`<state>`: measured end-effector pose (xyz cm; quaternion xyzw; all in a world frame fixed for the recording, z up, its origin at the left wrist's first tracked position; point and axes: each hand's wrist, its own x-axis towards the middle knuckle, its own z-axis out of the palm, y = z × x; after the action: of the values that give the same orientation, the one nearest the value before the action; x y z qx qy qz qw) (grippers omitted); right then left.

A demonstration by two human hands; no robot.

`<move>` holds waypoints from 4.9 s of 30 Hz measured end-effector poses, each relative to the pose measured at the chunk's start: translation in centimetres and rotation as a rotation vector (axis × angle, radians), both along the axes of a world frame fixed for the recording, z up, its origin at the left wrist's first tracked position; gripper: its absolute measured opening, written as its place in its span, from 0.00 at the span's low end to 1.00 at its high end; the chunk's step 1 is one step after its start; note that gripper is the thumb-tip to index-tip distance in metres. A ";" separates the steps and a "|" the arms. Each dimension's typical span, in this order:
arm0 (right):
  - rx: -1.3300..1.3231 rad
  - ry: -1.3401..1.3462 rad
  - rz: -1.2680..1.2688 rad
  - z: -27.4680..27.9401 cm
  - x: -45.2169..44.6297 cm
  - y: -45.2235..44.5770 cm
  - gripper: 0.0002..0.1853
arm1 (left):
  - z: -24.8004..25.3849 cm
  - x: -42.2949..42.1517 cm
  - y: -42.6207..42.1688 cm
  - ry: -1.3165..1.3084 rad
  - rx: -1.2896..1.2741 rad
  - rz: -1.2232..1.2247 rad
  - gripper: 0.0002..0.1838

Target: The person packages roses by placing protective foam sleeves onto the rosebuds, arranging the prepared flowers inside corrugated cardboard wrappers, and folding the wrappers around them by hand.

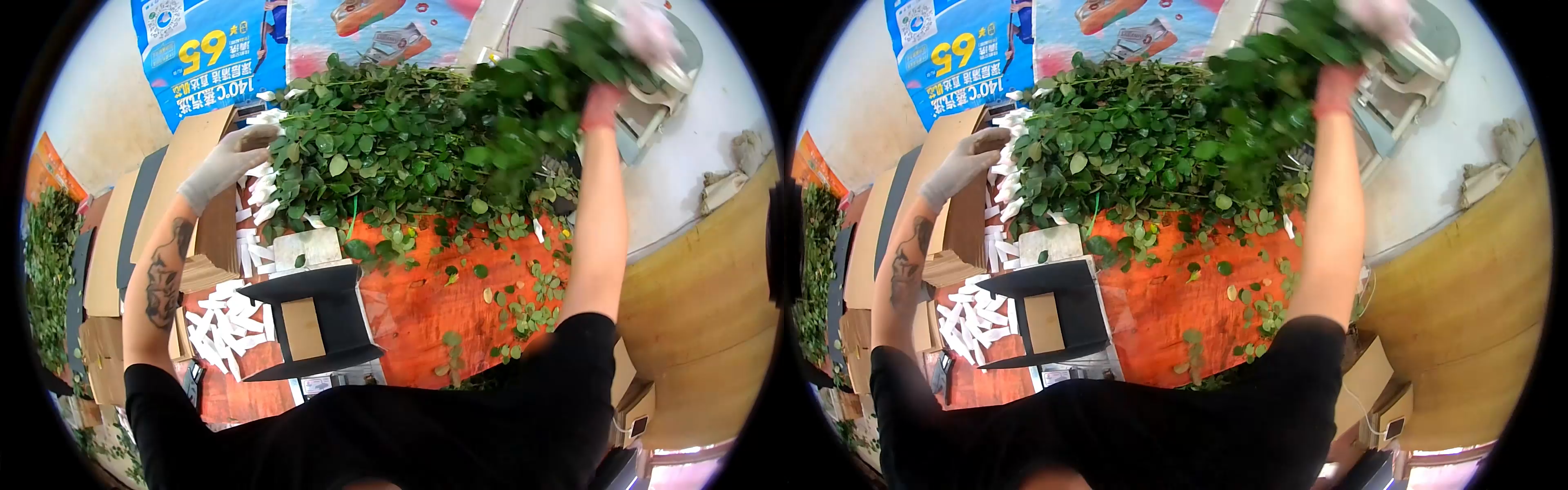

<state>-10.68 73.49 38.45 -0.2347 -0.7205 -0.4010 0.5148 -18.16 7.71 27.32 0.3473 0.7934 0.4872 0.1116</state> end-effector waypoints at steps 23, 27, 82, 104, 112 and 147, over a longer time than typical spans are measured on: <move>-0.358 -0.451 0.499 0.7 12.3 -28.7 0.26 | -7.2 6.0 -7.7 -0.266 -0.205 -0.367 0.38; -0.093 -0.735 0.776 -10.3 6.2 -35.3 0.29 | -10.4 9.7 -8.7 -0.542 -0.138 -0.379 0.40; -0.691 -0.659 1.171 -23.3 -4.5 -35.4 0.21 | -20.9 -4.4 0.9 0.138 -0.812 -0.111 0.27; -0.585 -1.189 0.893 -31.2 -5.2 -39.9 0.25 | -20.9 -3.1 -0.8 -0.197 -0.408 -0.096 0.35; -0.795 -1.210 1.112 -31.8 -5.5 -38.3 0.23 | -23.3 -3.0 -1.6 -1.029 -0.050 -0.098 0.26; -0.768 -0.844 1.405 -22.0 -3.0 -33.7 0.25 | -20.1 -4.2 1.0 -0.024 -0.506 -0.093 0.22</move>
<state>-13.70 39.81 16.43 0.2701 -0.9109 0.2208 0.2203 -22.36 8.70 7.22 0.3387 0.8718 0.2719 0.2268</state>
